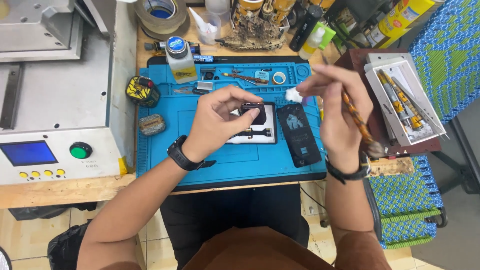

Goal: The person uses a small screwdriver to work on a disassembled electronic device, likely a smartwatch, held in their left hand. They repeatedly insert and turn the screwdriver into the device's casing while rotating it to access different areas.

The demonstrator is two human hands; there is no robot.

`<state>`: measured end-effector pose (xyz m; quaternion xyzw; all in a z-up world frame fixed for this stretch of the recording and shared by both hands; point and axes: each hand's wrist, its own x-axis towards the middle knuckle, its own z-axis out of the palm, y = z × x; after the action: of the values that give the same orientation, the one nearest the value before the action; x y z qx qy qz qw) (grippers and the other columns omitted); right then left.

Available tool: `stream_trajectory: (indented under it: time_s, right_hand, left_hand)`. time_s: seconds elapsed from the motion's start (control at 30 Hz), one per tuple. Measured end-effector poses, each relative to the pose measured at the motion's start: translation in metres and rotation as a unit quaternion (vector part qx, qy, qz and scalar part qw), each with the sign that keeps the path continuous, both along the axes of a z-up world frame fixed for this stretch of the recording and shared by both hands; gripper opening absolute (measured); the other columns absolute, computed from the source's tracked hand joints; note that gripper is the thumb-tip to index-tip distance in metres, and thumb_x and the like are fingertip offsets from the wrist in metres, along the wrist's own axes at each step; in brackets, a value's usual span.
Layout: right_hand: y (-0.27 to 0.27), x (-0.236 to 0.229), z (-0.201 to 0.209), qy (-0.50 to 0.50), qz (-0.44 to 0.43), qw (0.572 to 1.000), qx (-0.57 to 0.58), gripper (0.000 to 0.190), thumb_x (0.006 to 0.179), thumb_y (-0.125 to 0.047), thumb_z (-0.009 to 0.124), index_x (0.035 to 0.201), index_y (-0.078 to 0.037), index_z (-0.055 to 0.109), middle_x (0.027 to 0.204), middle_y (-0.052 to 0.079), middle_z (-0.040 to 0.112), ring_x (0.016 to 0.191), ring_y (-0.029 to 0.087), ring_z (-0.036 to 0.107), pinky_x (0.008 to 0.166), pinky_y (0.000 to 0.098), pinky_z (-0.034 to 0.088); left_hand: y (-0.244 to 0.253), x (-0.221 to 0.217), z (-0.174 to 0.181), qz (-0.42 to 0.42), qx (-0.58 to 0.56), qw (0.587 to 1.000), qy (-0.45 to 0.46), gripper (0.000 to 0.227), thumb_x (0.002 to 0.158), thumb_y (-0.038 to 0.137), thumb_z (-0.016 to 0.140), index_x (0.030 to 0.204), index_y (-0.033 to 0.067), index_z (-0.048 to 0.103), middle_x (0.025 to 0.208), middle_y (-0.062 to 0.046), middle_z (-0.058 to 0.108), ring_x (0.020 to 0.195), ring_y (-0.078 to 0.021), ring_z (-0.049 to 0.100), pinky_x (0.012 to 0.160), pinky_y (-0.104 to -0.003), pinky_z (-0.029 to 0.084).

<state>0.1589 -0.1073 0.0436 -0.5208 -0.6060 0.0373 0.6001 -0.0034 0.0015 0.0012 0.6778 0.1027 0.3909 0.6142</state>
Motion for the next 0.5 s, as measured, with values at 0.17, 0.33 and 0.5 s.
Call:
stream_trajectory:
  time_s: [0.17, 0.33, 0.5]
  right_hand:
    - [0.053, 0.024, 0.000, -0.100, 0.051, 0.993, -0.041, 0.025, 0.104, -0.015, 0.038, 0.109, 0.003, 0.055, 0.093, 0.015, 0.064, 0.086, 0.023, 0.066, 0.076, 0.0294, 0.056]
    - [0.066, 0.011, -0.021, 0.013, 0.091, 0.994, -0.066, 0.016, 0.095, -0.009, 0.052, 0.103, 0.000, 0.063, 0.083, 0.016, 0.068, 0.082, 0.025, 0.068, 0.069, 0.0371, 0.057]
    - [0.059, 0.004, -0.031, 0.062, 0.107, 0.989, -0.085, 0.018, 0.095, -0.010, 0.051, 0.101, 0.000, 0.064, 0.082, 0.016, 0.069, 0.080, 0.021, 0.066, 0.071, 0.0363, 0.056]
  left_hand:
    - [0.012, 0.005, -0.007, 0.046, 0.017, 0.999, -0.008, 0.011, 0.085, 0.006, 0.065, 0.095, 0.0037, 0.064, 0.093, -0.009, 0.066, 0.089, -0.0170, 0.065, 0.080, -0.025, 0.056]
    - [0.021, 0.009, -0.009, 0.077, -0.094, 0.993, -0.014, 0.019, 0.080, 0.001, 0.067, 0.099, -0.0014, 0.066, 0.087, -0.015, 0.067, 0.084, -0.0166, 0.065, 0.061, -0.030, 0.061]
    - [0.021, 0.015, -0.016, 0.074, -0.097, 0.992, 0.003, 0.020, 0.080, 0.000, 0.067, 0.099, -0.0019, 0.066, 0.087, -0.018, 0.067, 0.083, -0.0195, 0.067, 0.063, -0.033, 0.061]
